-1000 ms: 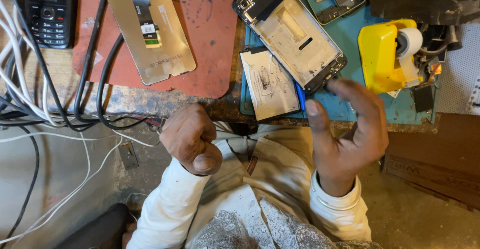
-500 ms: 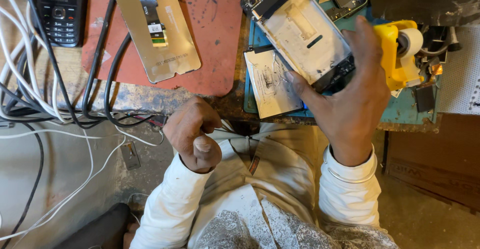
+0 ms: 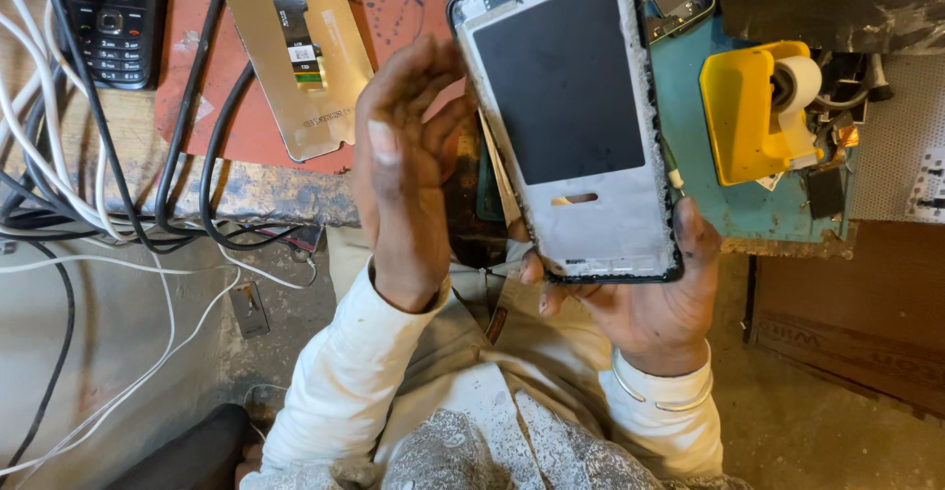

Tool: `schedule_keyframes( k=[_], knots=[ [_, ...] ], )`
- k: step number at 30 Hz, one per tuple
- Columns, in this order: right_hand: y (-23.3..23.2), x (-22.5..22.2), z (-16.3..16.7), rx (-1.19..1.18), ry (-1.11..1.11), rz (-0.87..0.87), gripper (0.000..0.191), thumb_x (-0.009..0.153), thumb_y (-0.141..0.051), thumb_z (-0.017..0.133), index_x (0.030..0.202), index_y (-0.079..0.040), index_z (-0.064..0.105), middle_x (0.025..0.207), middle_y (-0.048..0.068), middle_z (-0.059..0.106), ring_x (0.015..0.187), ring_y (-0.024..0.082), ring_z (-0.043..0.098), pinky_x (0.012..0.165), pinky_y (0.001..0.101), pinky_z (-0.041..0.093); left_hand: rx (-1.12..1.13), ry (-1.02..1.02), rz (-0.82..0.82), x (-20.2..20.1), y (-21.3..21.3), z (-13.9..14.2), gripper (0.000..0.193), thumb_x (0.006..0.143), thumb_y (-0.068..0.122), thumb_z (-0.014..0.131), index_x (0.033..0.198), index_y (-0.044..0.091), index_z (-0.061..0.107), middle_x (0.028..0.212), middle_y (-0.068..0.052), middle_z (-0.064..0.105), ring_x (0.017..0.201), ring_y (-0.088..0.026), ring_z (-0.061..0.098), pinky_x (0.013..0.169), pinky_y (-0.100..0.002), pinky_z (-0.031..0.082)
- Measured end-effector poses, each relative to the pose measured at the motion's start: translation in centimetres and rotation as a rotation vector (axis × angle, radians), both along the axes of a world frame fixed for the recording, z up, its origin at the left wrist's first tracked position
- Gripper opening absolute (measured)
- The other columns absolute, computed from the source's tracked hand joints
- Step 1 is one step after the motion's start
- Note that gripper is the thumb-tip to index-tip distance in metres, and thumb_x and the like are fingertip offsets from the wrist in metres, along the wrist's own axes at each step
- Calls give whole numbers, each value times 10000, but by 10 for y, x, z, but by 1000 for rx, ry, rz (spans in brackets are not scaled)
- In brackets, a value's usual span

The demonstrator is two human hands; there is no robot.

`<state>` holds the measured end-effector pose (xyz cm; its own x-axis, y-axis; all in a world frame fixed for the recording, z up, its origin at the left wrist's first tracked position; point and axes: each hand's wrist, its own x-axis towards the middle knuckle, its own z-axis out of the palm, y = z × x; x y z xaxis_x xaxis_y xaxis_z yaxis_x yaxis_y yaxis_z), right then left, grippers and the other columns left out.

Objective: The person pries the back cover and battery out of a disassembled smartphone using a black pry tool, then disconnects a flex cable from the phone frame and handles small internal components. At the end they pick up a green soldering iron and attach its tip while the phone frame rests on the bench.

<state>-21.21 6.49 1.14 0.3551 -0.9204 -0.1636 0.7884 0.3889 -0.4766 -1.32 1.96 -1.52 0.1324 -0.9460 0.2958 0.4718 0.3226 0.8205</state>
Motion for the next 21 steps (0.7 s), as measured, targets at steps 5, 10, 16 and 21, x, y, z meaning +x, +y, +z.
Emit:
schedule_keyframes(
  k=[5,10,16,21],
  knots=[
    [5,1,-10,43,-87,112,976,990,-612,615,1621,67,310,1337,468,515,1035,521,644,720,519,608,81,451,-321,-17,-19,-11,718,1195,586,356,1563,-28,410,1500,-163,487,1384,-236,492,1218,-386,362],
    [6,1,-12,-20,-124,105,912,1025,-591,593,1609,48,305,1295,484,519,980,521,663,722,524,610,224,677,-437,-26,-24,-16,717,1176,575,322,1531,-36,443,1471,-159,573,1367,-239,559,1223,-410,413],
    [5,8,-14,18,-45,130,959,1020,-639,573,1622,67,332,1335,481,532,996,519,665,693,511,599,245,712,-484,-23,-22,-14,745,1152,603,321,1580,-3,385,1479,-174,562,1346,-264,573,1193,-431,449],
    [5,13,-12,37,49,152,1005,981,-663,579,1598,91,334,1326,463,543,1016,480,668,730,498,595,154,688,-705,-20,-13,-5,936,1056,765,322,1582,-8,325,1431,-267,536,1288,-343,573,1128,-453,475]
  ],
)
